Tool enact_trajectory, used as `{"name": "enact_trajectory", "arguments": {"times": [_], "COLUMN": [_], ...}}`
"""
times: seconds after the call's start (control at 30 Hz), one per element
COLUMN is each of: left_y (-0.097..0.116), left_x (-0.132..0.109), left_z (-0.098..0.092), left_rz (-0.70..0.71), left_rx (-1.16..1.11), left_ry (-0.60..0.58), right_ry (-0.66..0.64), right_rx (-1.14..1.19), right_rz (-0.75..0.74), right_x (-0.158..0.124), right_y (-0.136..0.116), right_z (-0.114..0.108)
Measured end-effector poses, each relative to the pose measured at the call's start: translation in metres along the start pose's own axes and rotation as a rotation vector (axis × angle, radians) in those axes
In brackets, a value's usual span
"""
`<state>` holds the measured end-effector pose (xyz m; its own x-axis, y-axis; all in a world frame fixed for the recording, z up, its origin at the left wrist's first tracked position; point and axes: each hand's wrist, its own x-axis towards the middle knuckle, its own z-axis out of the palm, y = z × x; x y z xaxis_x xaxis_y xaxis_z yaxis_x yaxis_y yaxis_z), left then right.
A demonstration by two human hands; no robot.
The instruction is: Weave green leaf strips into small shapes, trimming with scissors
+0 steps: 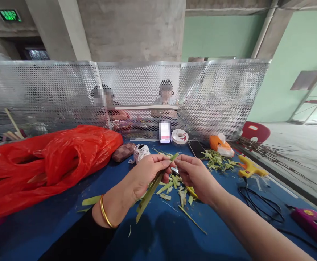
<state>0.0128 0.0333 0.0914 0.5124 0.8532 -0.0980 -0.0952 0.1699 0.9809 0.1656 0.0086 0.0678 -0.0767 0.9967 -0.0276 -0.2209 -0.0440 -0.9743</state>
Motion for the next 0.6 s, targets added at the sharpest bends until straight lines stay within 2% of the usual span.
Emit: {"name": "enact_trajectory", "arguments": {"times": [0.17,0.3,0.47,0.6], "left_y": [-0.001,0.0,0.002,0.004], "left_x": [0.0,0.001,0.004,0.005], "left_z": [0.002,-0.001,-0.007,-0.01], "left_rz": [-0.002,-0.026,-0.038,-0.028], "left_rx": [-0.02,-0.058,-0.124,-0.111], "left_ry": [0.006,0.006,0.034,0.104], "right_ry": [0.043,0.094,0.226,0.327], "right_rx": [-0.169,-0.193,-0.224,-0.267], "right_rz": [-0.1,-0.124,-0.223,-0.305], "right_x": [0.002,0.003,0.004,0.005], "right_y": [0.0,-0.006,-0.017,-0.024], "right_z": [-0.002,-0.003,-0.011,-0.02]}}
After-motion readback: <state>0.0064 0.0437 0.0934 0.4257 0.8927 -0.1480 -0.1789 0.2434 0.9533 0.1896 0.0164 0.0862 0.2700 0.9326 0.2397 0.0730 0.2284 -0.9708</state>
